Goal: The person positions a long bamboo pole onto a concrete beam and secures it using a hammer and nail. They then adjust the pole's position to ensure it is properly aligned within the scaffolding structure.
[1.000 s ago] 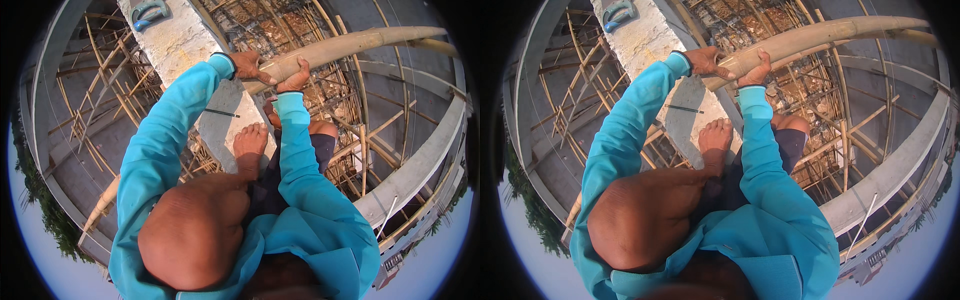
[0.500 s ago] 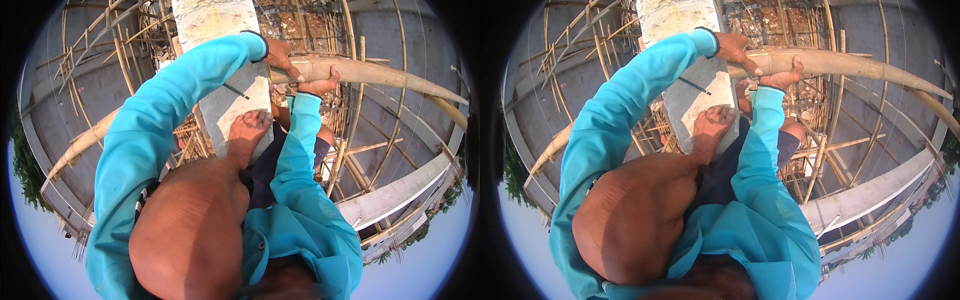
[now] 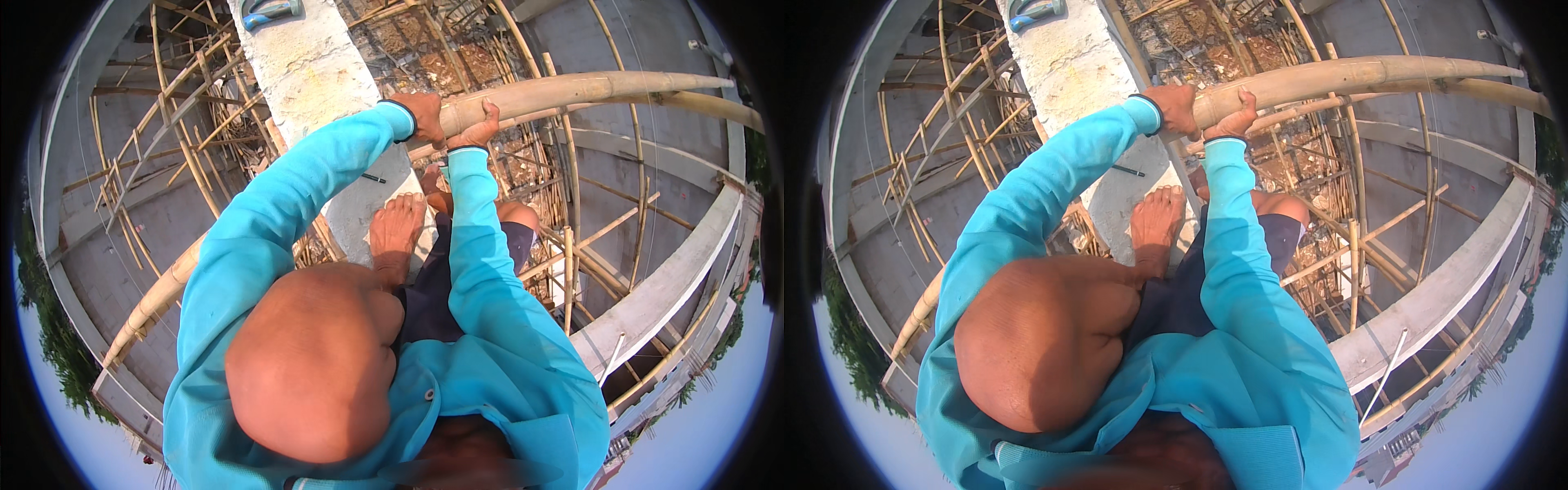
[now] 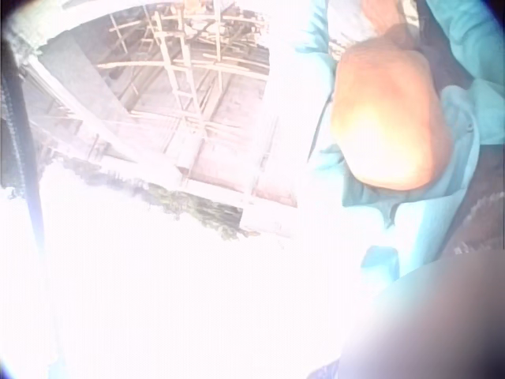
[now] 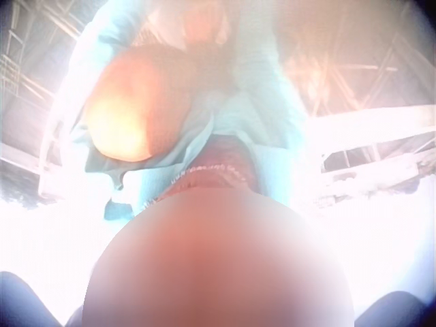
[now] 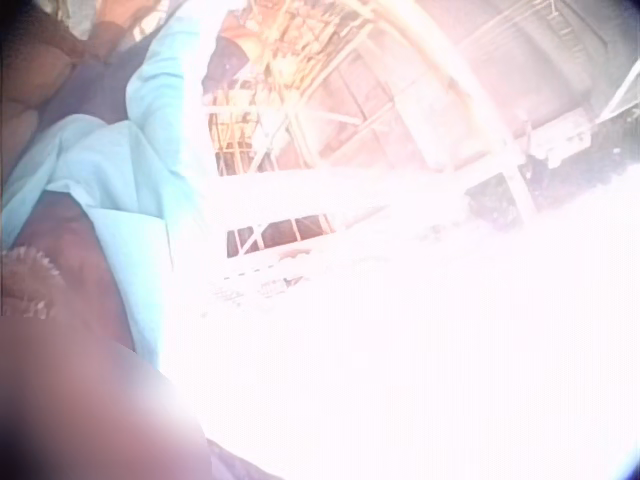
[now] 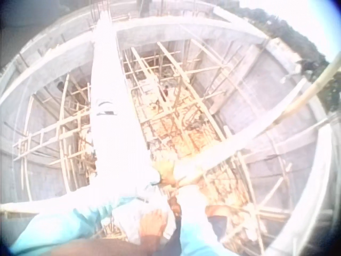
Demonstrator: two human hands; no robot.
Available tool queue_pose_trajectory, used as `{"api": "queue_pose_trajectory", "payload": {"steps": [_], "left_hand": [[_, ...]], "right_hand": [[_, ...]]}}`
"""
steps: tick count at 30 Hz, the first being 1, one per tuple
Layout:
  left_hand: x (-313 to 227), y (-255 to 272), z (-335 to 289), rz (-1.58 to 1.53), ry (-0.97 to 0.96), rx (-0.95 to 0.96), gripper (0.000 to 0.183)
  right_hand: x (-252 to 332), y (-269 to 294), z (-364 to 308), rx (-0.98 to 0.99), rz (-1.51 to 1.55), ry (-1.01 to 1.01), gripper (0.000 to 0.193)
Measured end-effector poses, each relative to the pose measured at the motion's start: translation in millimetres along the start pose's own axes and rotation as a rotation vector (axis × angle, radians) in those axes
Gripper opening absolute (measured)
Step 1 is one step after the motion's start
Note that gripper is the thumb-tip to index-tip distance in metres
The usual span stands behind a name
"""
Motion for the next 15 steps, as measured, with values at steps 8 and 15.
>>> {"api": "queue_pose_trajectory", "payload": {"steps": [8, 15], "left_hand": [[-8, -25, 2, -0.025, -0.069, -0.388, 0.106], [-48, -37, -1, 0.018, -0.068, -0.513, 0.086]], "right_hand": [[-17, 21, 11, -0.170, -0.003, 0.111, 0.046], [-1, 41, 9, -0.152, 0.095, -0.087, 0.040]]}}
Point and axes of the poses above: each hand's wrist, its own z-axis towards the middle knuckle, its own y-axis out of the back of the hand, x = y × z, the point moved 5 cm from there along z, towards the middle knuckle, and after that the axes turned 12 degrees about y, right-handed, at the moved point
